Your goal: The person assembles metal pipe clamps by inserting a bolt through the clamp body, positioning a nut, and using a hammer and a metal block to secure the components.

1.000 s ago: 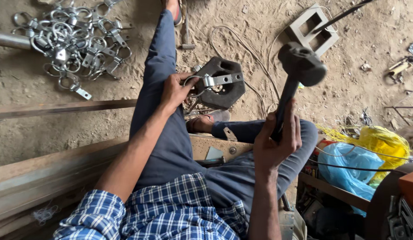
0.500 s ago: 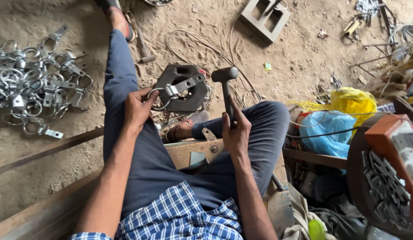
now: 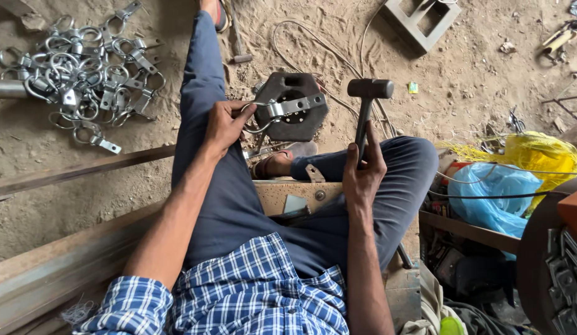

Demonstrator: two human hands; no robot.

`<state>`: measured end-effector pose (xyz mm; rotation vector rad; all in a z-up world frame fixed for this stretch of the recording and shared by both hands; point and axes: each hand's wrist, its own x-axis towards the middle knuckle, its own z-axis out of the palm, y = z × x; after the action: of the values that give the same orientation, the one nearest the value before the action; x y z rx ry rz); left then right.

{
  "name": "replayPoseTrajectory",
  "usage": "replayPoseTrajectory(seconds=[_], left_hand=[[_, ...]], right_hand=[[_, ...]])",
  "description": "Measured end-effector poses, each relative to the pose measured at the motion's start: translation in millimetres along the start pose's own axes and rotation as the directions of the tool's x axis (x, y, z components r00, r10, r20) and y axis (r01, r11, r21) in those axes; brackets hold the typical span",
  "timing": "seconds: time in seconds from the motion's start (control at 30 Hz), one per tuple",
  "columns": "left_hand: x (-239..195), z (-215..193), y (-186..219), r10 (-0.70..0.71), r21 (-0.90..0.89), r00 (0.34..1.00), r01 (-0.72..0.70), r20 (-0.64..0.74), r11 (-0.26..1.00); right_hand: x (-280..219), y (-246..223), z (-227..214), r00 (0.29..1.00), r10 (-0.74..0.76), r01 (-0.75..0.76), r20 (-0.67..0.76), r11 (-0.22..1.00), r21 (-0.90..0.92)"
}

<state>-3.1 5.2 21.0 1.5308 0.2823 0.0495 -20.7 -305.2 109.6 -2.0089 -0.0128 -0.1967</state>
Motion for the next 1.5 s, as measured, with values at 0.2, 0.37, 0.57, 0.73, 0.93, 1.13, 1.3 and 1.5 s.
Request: replayPoseTrajectory(seconds=[0.2,0.37,0.57,0.73,0.93,1.13,1.3,1.5], left_hand=[[3,8,6,-0.019,-0.006,0.998,0.019,-0.054,1.000],[-14,6,19,0.723,0.543,0.687,-0.635,0.074,0.549],[-33,6,5,0.475,0.650,0.867,-0.449,0.151,0.613],[-24,-1,2,0.255,0.351,0.967,-0.240,0.004,0.905],[-16,-9,0,0.097,-0.106,0.994,-0.101,-0.048,0.989],[-18,-8,14,0.011,-0.211,0.999,-0.019,-0.040,0.977],[-16,-10,10,0.018,-0.207,0.999,-0.026,-0.036,0.978],[-12,-10,10,0.062,-0.185,0.998,-0.066,-0.025,0.980]], right_hand=[[-1,-3,3,1.000,-0.009,0.010,0.023,0.999,-0.030],[-2,2,6,0.999,-0.011,0.013,0.042,0.999,-0.045],[1,2,8,0.998,-0.032,0.033,0.048,0.999,-0.030],[2,-6,7,0.998,-0.002,0.002,0.068,1.000,0.009],[1,-12,10,0.985,-0.163,0.171,0.063,0.973,-0.154],[6,-43,-6,0.918,-0.395,0.384,0.036,0.864,-0.326],[-4,-75,-22,0.802,-0.585,0.541,-0.119,0.796,-0.270],[-11,-45,22,0.937,-0.308,0.336,0.167,0.924,-0.181]])
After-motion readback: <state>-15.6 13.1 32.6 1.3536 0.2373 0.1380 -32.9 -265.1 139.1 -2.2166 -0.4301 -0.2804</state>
